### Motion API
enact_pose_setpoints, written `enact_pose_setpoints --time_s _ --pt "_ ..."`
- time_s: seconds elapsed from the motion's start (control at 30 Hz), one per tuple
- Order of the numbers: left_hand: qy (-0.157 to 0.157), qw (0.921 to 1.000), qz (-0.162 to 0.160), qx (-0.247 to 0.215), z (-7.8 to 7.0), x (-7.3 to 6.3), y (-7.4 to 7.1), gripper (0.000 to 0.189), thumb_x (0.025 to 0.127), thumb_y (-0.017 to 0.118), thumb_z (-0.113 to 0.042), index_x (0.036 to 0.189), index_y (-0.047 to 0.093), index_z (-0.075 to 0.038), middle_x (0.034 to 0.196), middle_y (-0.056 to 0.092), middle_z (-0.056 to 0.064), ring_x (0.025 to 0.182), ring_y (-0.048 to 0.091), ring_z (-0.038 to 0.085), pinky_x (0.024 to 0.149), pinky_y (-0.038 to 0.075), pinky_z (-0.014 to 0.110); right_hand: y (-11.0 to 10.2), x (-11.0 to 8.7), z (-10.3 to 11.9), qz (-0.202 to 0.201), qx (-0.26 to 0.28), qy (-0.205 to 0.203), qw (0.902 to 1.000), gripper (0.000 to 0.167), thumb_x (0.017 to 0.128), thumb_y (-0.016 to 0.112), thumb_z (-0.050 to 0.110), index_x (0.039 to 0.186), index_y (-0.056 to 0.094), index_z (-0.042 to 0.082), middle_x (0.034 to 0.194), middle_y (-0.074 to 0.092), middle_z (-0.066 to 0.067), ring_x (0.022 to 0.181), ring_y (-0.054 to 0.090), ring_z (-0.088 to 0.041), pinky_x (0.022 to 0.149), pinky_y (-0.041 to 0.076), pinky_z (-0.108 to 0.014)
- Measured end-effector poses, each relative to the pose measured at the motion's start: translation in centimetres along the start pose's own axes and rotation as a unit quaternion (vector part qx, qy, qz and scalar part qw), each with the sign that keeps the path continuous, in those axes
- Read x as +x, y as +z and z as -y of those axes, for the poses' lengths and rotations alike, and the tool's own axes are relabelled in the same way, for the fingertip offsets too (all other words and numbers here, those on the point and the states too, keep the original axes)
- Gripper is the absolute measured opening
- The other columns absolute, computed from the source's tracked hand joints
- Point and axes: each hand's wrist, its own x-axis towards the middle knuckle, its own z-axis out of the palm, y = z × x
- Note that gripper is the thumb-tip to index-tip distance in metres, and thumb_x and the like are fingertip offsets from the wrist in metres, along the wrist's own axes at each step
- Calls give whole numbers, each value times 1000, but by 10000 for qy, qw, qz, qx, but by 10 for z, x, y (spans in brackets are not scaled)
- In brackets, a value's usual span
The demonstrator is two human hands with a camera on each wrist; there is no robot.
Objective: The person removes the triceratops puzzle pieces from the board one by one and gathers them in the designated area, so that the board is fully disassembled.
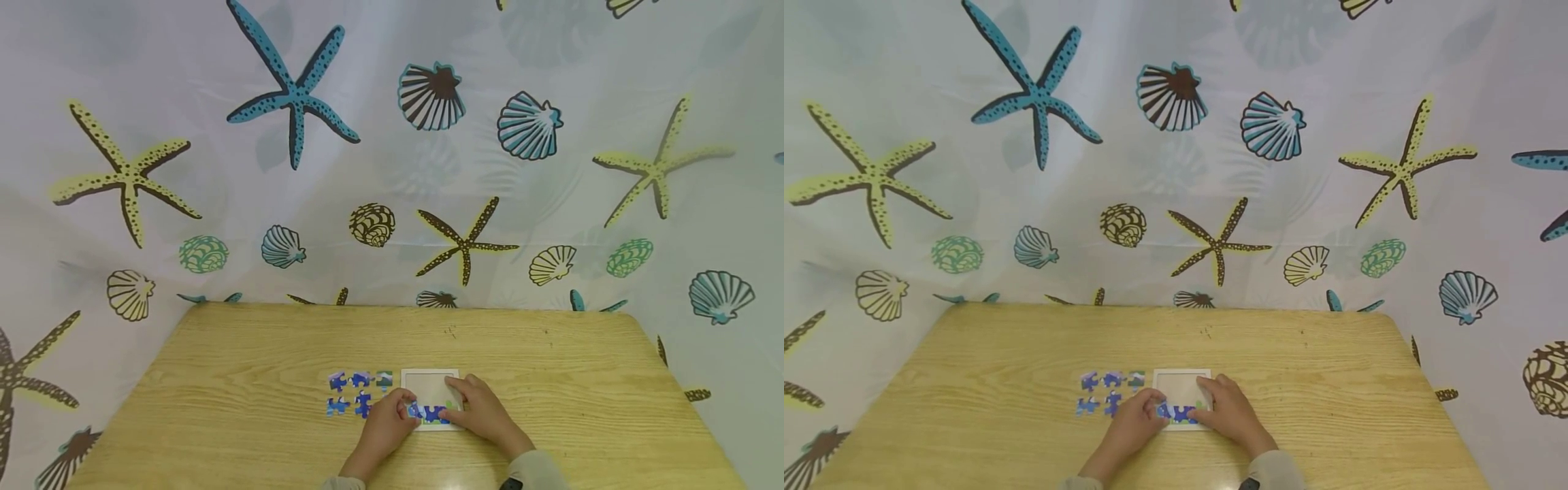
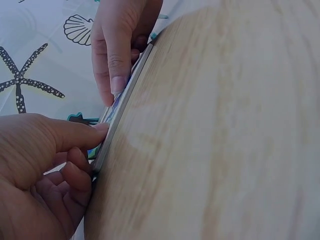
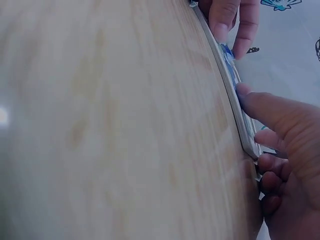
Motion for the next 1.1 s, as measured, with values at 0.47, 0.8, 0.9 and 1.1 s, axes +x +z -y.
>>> enact_pose_setpoints --time_s 0.47,0.8,0.9,1.1 --pt "-58 9991 -278 308 -3 -1 5 34 73 77 -2 100 58 -12 74 41 1 62 37 12 53 32 23 1 1 -2 172 -10 174 9997 65 78 76 36 130 55 2 81 39 2 73 34 -12 62 31 -25" --pt "196 9987 -385 258 -1 1 8 30 74 74 1 94 56 -13 87 53 0 74 48 12 62 42 25 1 1 -3 164 -7 132 9998 65 78 76 37 129 56 2 81 38 3 73 34 -12 63 30 -25" --pt "250 9992 -323 -44 3 1 6 23 79 70 0 94 58 -12 86 56 -1 73 50 11 63 44 24 2 1 -3 140 -36 107 9998 64 78 76 36 128 56 1 81 38 3 73 34 -11 62 30 -25" --pt "-92 9968 -114 -784 13 0 -6 14 86 67 -11 99 60 -11 89 58 -1 72 52 12 60 46 23 2 1 -3 150 -41 125 9998 64 79 75 36 129 56 2 80 37 3 73 33 -12 62 29 -24"
